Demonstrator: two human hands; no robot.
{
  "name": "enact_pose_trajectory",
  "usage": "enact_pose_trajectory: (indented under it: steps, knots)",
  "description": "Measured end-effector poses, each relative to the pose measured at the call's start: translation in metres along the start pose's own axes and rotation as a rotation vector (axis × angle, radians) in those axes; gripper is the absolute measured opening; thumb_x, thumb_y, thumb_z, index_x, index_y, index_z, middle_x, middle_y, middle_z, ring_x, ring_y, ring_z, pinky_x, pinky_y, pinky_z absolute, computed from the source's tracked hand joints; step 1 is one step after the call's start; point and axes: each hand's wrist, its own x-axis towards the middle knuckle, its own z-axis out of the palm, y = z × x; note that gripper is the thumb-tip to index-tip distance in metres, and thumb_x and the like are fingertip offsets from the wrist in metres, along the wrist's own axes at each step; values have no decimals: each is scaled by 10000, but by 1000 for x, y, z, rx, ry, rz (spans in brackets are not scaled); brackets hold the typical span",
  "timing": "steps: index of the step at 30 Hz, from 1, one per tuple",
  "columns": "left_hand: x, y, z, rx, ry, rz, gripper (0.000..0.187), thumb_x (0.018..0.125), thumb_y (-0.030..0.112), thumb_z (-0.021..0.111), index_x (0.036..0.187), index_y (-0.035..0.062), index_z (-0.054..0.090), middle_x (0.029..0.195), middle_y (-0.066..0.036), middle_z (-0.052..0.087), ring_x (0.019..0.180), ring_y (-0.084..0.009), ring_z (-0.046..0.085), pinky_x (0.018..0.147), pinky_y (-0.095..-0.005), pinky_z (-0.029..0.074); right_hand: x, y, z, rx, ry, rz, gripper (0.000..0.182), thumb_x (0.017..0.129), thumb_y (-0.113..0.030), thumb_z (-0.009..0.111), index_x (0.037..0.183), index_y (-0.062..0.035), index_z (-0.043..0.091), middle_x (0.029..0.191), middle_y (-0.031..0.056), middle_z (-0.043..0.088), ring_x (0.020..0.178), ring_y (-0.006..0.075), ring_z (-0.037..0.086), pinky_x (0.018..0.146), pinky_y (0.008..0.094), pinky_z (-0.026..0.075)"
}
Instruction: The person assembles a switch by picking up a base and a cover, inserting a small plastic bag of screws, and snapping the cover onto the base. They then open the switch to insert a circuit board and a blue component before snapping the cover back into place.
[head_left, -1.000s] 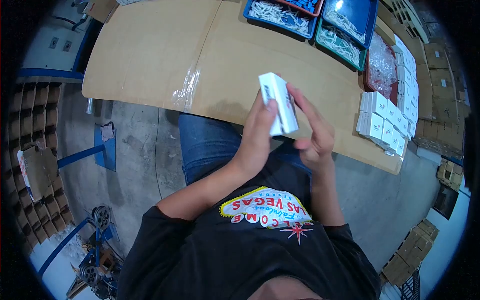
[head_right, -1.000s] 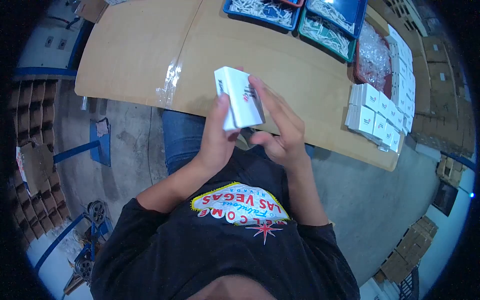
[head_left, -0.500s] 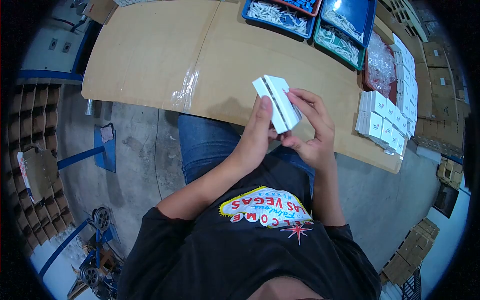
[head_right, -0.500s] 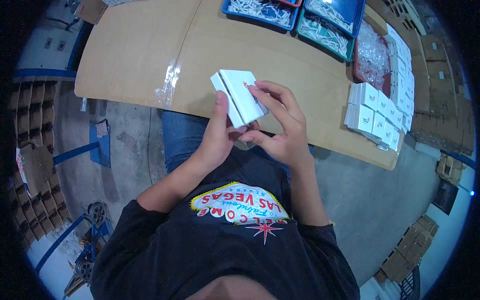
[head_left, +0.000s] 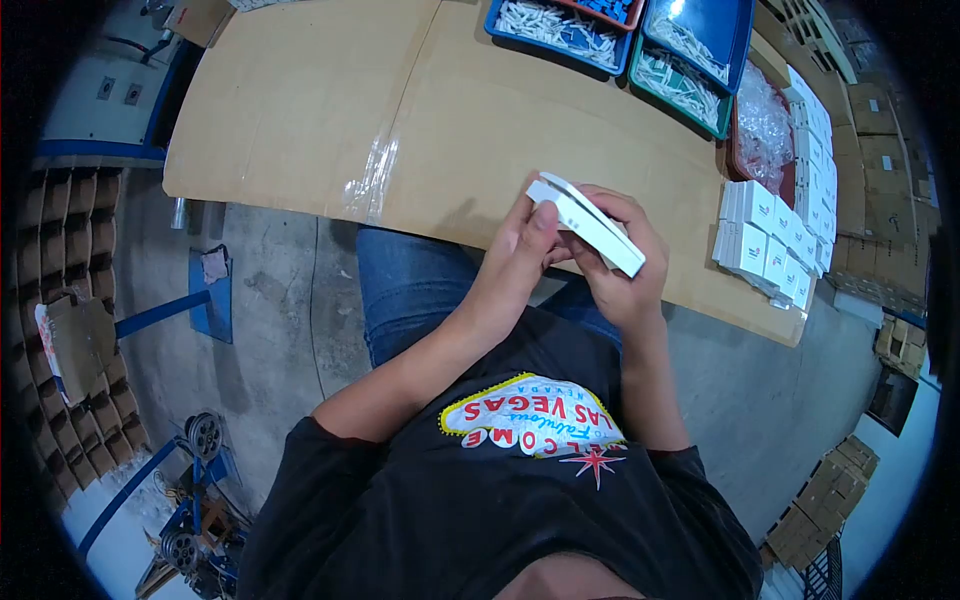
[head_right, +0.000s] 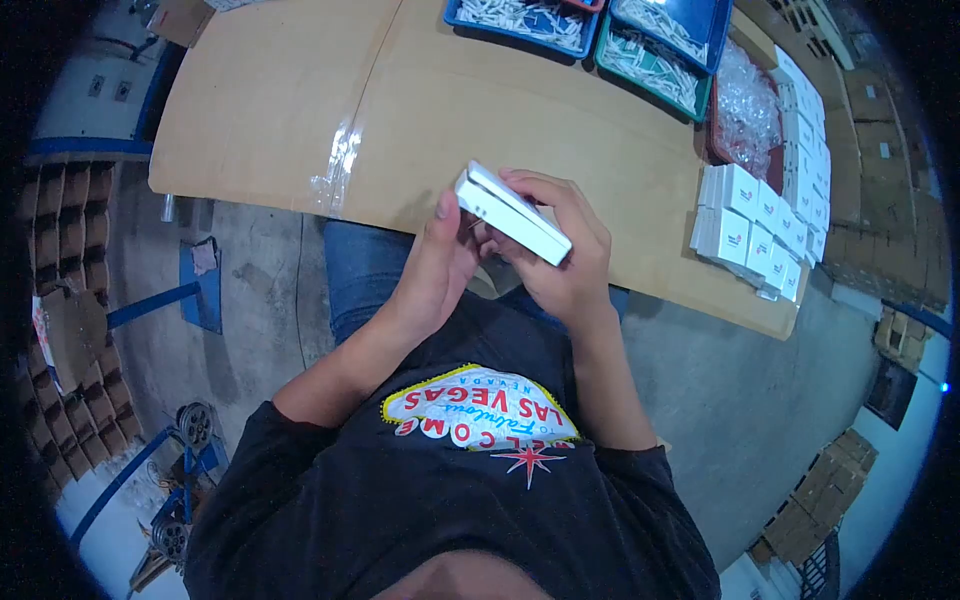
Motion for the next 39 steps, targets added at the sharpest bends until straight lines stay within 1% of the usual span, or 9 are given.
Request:
enact_pose_trajectory:
  steps: [4, 8, 10, 14, 16, 20, 26, 35, 39]
  knots:
    - [-3, 1, 1, -5, 123, -168, 761, 1044, 459, 597, 1555, 52, 208, 1291, -81, 542, 1143, -142, 600, 949, -305, 495, 7, -3, -2, -216, -80, -147, 407, 752, -22, 817, 1132, -9, 674, 1134, 139, 711, 1065, 270, 683, 856, 348, 560]
    - [-1, 13, 15, -251, 149, -173, 627, 1036, 479, 598, 1464, 84, 367, 1262, -70, 560, 1113, -125, 588, 909, -295, 476, 3, -6, 10, -93, -40, 11, 405, 744, -8, 799, 1126, -15, 666, 1192, 137, 697, 1096, 260, 675, 868, 343, 550]
    - [-1, 9, 7, -275, 36, -235, 542, 1030, 528, 578, 1371, 117, 483, 1248, -60, 575, 1093, -121, 588, 919, -305, 460, -3, 4, 16, 206, 13, 153, 461, 762, 5, 788, 1205, -3, 661, 1256, 161, 682, 1143, 267, 675, 902, 342, 550]
    - [-1, 14, 6, -325, 61, -315, 546, 1020, 598, 546, 1316, 140, 544, 1230, -48, 587, 1124, -125, 576, 946, -322, 446, -2, 1, 14, 69, -23, 150, 547, 779, 32, 764, 1310, 5, 637, 1303, 188, 669, 1186, 278, 668, 953, 351, 542]
    - [1, 15, 5, -304, 57, -322, 668, 1005, 669, 504, 1379, 117, 548, 1271, -58, 621, 1169, -180, 592, 977, -346, 441, -1, 2, 10, -30, -72, 35, 601, 794, 54, 736, 1379, 1, 607, 1307, 193, 668, 1186, 288, 669, 982, 365, 534]
    - [2, 14, 1, -302, 52, -328, 674, 1002, 677, 504, 1372, 116, 557, 1279, -62, 616, 1168, -179, 588, 975, -346, 437, -3, 4, 13, -25, -56, 83, 588, 787, 66, 706, 1365, 2, 619, 1292, 183, 676, 1179, 303, 665, 988, 375, 529]
    - [3, 10, -1, -323, 53, -347, 698, 985, 702, 512, 1349, 110, 575, 1286, -66, 608, 1183, -179, 574, 986, -345, 427, -4, 6, 11, -84, -57, 106, 584, 761, 28, 681, 1341, -18, 638, 1250, 159, 694, 1167, 340, 654, 1048, 401, 483]
    - [4, 9, -1, -311, 30, -350, 699, 986, 708, 502, 1347, 113, 575, 1240, -52, 629, 1169, -164, 578, 962, -340, 429, -2, 8, 7, -150, -91, 38, 475, 802, -53, 723, 1273, -45, 667, 1245, 123, 706, 1179, 334, 665, 1156, 564, 367]
    - [5, 12, -2, -227, 83, -309, 657, 1003, 653, 530, 1359, 103, 555, 1208, -51, 638, 1121, -158, 604, 946, -338, 457, 4, -6, 0, -172, -154, 6, 536, 833, -150, 753, 1348, -56, 641, 1378, 157, 644, 1284, 345, 611, 1167, 563, 355]
